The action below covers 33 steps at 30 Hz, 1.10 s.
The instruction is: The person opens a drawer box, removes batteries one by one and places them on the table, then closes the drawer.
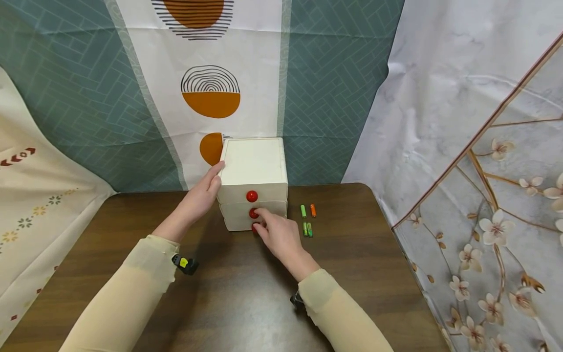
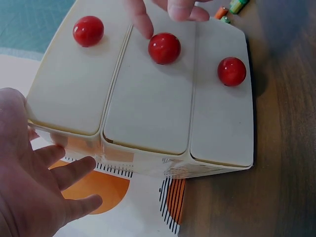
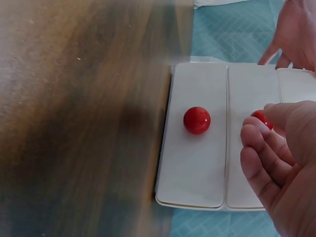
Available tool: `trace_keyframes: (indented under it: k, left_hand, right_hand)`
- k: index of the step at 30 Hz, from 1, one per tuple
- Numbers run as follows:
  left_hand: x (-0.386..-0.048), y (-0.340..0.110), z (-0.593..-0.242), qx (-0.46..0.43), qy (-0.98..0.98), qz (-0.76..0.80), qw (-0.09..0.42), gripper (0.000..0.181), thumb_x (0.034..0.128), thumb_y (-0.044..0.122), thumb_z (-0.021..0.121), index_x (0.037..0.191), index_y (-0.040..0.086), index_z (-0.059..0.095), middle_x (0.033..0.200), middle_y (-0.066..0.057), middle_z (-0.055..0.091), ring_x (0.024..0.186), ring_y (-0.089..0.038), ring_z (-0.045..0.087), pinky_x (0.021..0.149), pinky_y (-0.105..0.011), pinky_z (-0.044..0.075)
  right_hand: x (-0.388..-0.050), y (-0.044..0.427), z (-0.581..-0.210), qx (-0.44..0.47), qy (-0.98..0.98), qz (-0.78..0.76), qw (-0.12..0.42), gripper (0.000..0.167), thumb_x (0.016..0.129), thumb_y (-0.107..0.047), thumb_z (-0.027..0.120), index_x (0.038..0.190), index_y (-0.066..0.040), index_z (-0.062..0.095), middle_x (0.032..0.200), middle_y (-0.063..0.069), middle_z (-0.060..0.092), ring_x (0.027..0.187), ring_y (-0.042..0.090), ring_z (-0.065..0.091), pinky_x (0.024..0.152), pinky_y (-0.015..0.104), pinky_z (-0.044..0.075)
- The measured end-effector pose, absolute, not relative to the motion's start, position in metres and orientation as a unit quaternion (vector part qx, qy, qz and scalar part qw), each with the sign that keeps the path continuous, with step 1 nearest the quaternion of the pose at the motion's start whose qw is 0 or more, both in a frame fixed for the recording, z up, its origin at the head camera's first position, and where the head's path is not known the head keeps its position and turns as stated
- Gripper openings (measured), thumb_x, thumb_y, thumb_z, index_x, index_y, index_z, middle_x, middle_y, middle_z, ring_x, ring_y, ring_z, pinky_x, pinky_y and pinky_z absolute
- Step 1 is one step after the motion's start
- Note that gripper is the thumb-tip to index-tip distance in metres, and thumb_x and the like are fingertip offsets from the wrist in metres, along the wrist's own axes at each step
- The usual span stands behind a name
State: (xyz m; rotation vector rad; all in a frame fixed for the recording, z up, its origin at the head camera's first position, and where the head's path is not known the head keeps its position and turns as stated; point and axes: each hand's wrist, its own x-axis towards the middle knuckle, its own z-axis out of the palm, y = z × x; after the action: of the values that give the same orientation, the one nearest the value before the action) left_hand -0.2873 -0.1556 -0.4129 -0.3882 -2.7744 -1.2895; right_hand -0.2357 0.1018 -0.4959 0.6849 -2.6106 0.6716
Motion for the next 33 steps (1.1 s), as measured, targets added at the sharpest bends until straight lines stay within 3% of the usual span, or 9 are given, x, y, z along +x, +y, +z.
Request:
trace_keyframes:
  k: [9,33]
  left_hand:
    - [-0.287,-0.156,-0.413,-0.128,-0.898,-0.42,0.031,0.063,0.1184,0.04,0.024,0.179,0.021,0.022,0.183,-0.003,0.022,0.167,-0.029,0.022,0.135,-0.052,0.017]
    - [-0.287,-0.157,-0.412,-0.128,-0.897,-0.423,0.029,0.062,0.119,0.04,0.026,0.179,0.023,0.023,0.183,-0.004,0.022,0.167,-0.029,0.023,0.135,-0.052,0.017]
  right_hand:
    - [-0.231,0.101,-0.505,0.25,-0.925,0.221,0.18,0.023,0.103,-0.03,0.082,0.122,-0.019,0.078,0.093,-0.009,0.079,0.073,0.011,0.071,0.06,0.032,0.054]
    - [-0.246,0.097,-0.528,0.259,-0.942,0.188,0.103,0.028,0.104,-0.03,0.08,0.131,-0.024,0.078,0.095,-0.008,0.079,0.083,0.014,0.075,0.065,0.039,0.058]
